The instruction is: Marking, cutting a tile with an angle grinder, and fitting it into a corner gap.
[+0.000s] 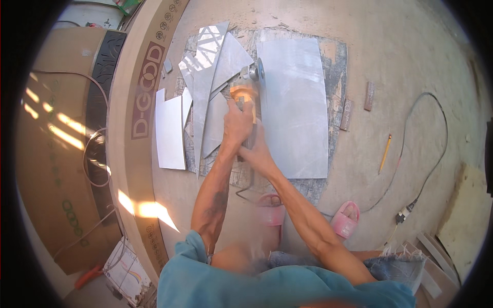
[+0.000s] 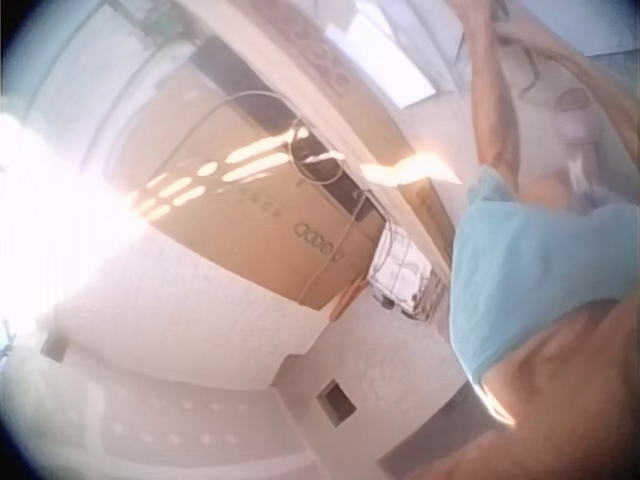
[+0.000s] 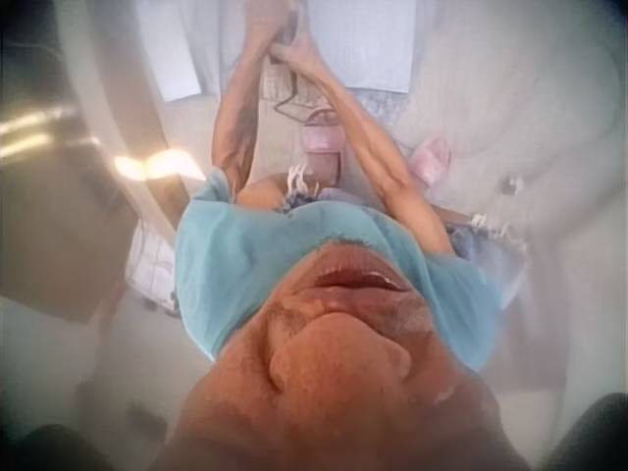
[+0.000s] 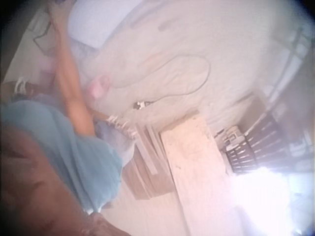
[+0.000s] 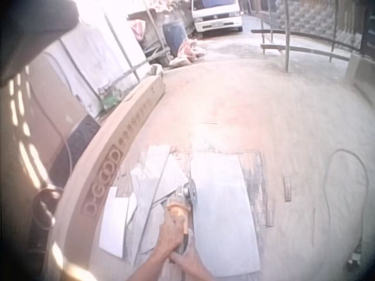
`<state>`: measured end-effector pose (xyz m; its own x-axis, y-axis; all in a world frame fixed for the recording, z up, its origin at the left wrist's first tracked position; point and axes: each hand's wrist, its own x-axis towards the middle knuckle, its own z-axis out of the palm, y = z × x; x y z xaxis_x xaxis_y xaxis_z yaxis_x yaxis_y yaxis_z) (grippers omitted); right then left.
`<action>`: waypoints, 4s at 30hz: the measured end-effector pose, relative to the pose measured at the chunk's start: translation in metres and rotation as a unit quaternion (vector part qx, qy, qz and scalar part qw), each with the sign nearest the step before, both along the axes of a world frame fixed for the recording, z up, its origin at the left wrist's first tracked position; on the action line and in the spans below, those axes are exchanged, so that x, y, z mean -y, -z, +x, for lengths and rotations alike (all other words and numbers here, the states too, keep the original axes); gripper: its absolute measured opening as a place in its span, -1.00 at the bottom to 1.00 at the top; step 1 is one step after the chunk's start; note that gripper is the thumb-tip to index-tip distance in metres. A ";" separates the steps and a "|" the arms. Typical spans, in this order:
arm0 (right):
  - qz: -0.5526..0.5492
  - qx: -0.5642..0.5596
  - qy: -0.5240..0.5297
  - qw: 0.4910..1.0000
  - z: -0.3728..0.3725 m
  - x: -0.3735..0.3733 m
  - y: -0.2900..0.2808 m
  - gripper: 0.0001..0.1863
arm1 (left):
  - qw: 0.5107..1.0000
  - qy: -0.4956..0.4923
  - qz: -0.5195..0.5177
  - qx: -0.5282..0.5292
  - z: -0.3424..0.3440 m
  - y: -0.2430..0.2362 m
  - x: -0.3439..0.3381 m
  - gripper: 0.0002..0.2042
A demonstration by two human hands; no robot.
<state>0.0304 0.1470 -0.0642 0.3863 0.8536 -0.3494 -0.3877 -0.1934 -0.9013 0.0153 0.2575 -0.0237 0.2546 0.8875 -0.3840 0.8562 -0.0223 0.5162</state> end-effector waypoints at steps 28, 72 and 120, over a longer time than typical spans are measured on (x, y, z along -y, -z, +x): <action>0.059 -0.107 0.043 0.992 0.074 -0.124 0.029 0.12 | 0.997 0.023 0.070 -0.011 0.081 0.033 -0.132 -0.18; 0.061 -0.142 0.047 0.987 0.030 -0.052 0.024 0.00 | 0.999 0.015 0.034 -0.035 0.039 0.021 -0.055 -0.22; 0.052 -0.112 0.015 0.992 0.005 -0.001 0.028 -0.19 | 0.999 -0.005 0.033 -0.001 0.008 0.027 -0.003 -0.32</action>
